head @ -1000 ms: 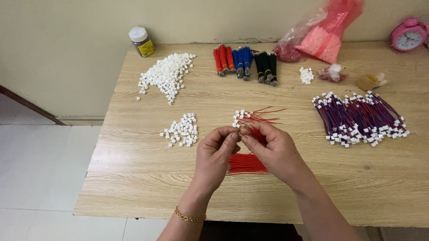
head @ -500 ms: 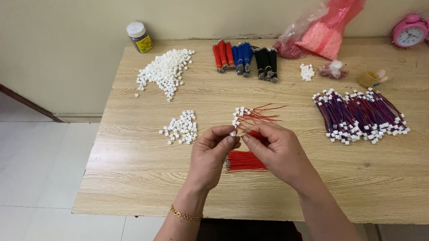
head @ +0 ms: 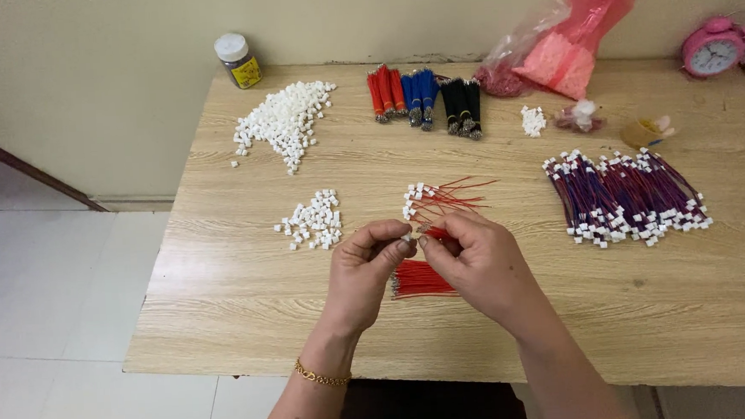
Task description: Assemble small white connectors onto the ends of red wires
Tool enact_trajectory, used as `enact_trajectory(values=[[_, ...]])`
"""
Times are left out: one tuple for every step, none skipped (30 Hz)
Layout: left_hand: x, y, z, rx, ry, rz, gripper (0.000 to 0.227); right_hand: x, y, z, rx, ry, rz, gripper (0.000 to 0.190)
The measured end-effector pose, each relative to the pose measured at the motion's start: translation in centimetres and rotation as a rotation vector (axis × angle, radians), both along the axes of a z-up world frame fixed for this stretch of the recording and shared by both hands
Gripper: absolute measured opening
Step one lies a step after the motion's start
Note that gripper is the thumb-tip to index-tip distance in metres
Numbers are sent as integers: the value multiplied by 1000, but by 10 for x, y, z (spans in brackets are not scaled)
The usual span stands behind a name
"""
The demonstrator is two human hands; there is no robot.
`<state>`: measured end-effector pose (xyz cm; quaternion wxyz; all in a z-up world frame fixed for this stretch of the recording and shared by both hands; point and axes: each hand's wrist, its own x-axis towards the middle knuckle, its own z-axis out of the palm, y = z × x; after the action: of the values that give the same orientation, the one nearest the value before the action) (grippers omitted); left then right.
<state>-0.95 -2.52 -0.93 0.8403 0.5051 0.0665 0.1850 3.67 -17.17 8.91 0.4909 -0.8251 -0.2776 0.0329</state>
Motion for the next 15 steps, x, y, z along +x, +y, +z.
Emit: enact_trajectory(values=[[-1, -1, 4, 34, -12, 11, 17, -1, 0, 1, -8, -24, -9, 17], [-1, 0, 6, 33, -10, 10, 17, 0, 0, -1, -8, -21, -10, 17], [-2, 2, 9, 91, -21, 9, 16, 1, -1, -3, -27, -27, -7, 16], [-2, 3, 12, 149, -33, 7, 15, 2, -1, -5, -46, -33, -5, 15], [-1, 2, 14, 149, -31, 7, 15, 3, -1, -8, -46, -31, -5, 15], [-1, 2, 15, 190, -49, 16, 14, 4, -1, -10, -53, -12, 5, 15], [0, 1, 16, 231, -66, 24, 13, 5, 0, -13, -60, 8, 14, 15], [1, 1, 11, 231, -64, 24, 13, 8, 0, -16, -61, 10, 14, 15], [2, 1, 6, 227, -61, 25, 13, 11, 1, -20, -65, -2, 28, 15], [4, 1, 1, 223, -58, 27, 13, 13, 2, -23, -70, -14, 42, 15], [5, 1, -3, 222, -53, 28, 13, 13, 2, -22, -70, -10, 44, 15], [6, 1, -7, 236, -5, 30, 14, 12, 2, -20, -64, 40, 53, 14], [8, 1, -11, 249, 42, 33, 15, 12, 3, -19, -59, 88, 63, 14], [13, 3, -14, 248, 44, 36, 15, 14, 3, -23, -61, 90, 66, 14], [19, 4, -18, 301, 94, 49, 17, 16, 3, -26, -73, 125, 16, 17]])
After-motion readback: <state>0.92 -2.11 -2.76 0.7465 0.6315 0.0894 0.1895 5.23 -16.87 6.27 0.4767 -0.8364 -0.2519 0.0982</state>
